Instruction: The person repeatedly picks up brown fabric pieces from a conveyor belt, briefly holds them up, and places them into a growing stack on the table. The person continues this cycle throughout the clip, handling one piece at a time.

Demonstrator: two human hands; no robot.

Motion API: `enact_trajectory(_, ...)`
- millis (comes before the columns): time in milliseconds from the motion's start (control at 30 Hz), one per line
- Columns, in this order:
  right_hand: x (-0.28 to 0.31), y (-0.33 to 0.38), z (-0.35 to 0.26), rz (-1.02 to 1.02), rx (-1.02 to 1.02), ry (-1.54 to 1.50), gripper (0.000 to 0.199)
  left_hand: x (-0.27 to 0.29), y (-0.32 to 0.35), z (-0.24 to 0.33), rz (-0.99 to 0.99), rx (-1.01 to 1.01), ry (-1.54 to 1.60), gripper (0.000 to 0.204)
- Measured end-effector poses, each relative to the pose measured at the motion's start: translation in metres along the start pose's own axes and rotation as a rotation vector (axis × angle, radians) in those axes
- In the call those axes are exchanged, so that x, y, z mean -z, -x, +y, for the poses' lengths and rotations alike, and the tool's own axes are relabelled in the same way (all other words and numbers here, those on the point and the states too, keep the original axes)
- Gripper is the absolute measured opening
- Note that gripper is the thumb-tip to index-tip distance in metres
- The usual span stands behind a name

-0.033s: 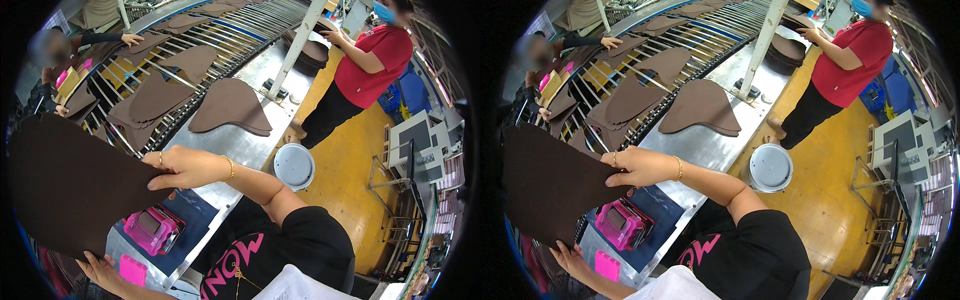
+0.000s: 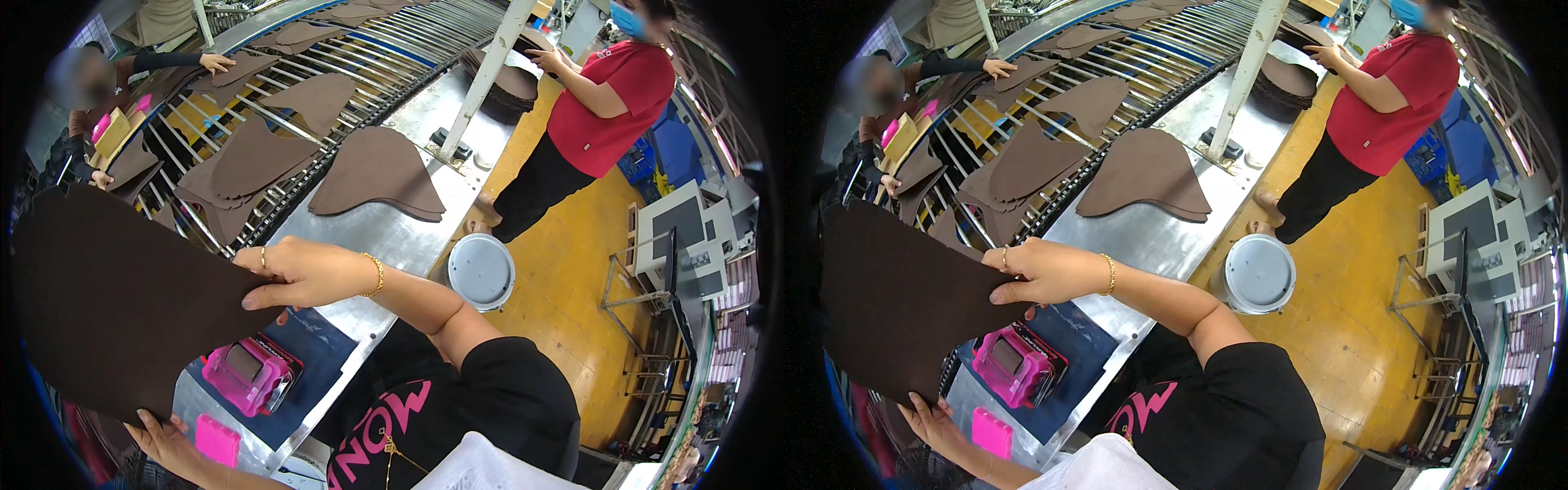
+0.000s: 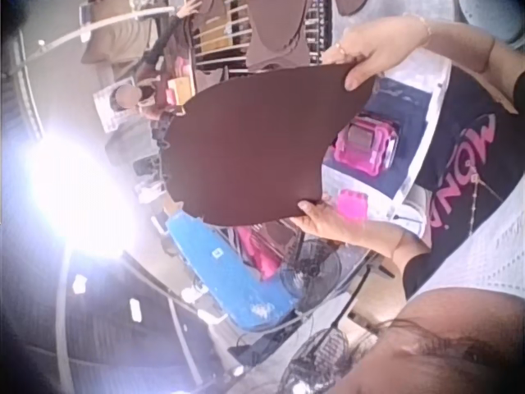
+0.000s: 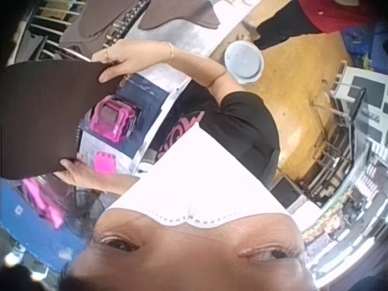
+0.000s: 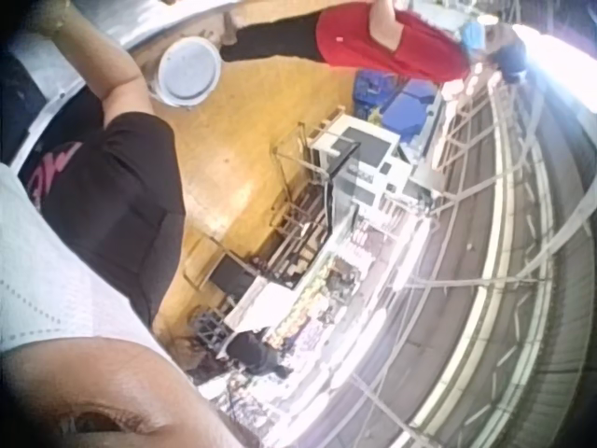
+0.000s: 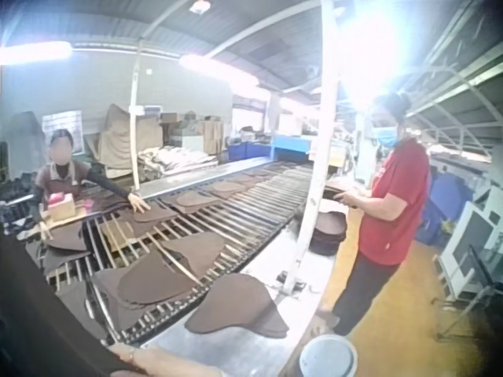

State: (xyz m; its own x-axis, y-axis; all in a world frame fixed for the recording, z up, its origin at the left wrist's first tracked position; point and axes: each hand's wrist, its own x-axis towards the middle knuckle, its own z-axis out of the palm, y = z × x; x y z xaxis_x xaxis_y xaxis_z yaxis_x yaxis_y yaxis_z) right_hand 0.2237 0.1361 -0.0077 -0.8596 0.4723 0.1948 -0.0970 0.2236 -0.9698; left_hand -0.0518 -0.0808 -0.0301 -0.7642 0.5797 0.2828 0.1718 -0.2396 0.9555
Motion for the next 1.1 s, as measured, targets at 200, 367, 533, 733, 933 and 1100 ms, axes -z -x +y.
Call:
enact_trajectory(200, 0.005, 0.002, -0.006, -0.027, -0.054, 0.04, 0.03, 0.004, 0.0, -0.002, -0.005, -0.003, 0.009, 0.033)
enact_trajectory(367, 0.006, -0.001, -0.003, -0.037, -0.079, 0.064, 0.021, 0.011, 0.001, -0.003, -0.022, -0.008, 0.027, 0.032)
enact_trajectory(533, 0.006, -0.01, 0.013, 0.122, 0.335, 0.57, 0.022, 0.002, 0.008, 0.004, 0.027, -0.047, -0.004, 0.034)
enact_trajectory(733, -0.028, -0.023, 0.038, 0.141, 0.221, 0.462, 0.026, 0.031, 0.008, 0.03, 0.044, -0.108, -0.173, 0.02)
enact_trajectory(933, -0.074, -0.042, 0.066, 0.038, 0.34, 0.503, 0.021, 0.071, 0.016, 0.051, 0.163, -0.179, -0.345, 0.021)
enact_trajectory(1100, -0.099, -0.052, 0.071, 0.016, 0.533, 0.542, 0.018, 0.09, 0.027, 0.057, 0.19, -0.142, -0.422, 0.025)
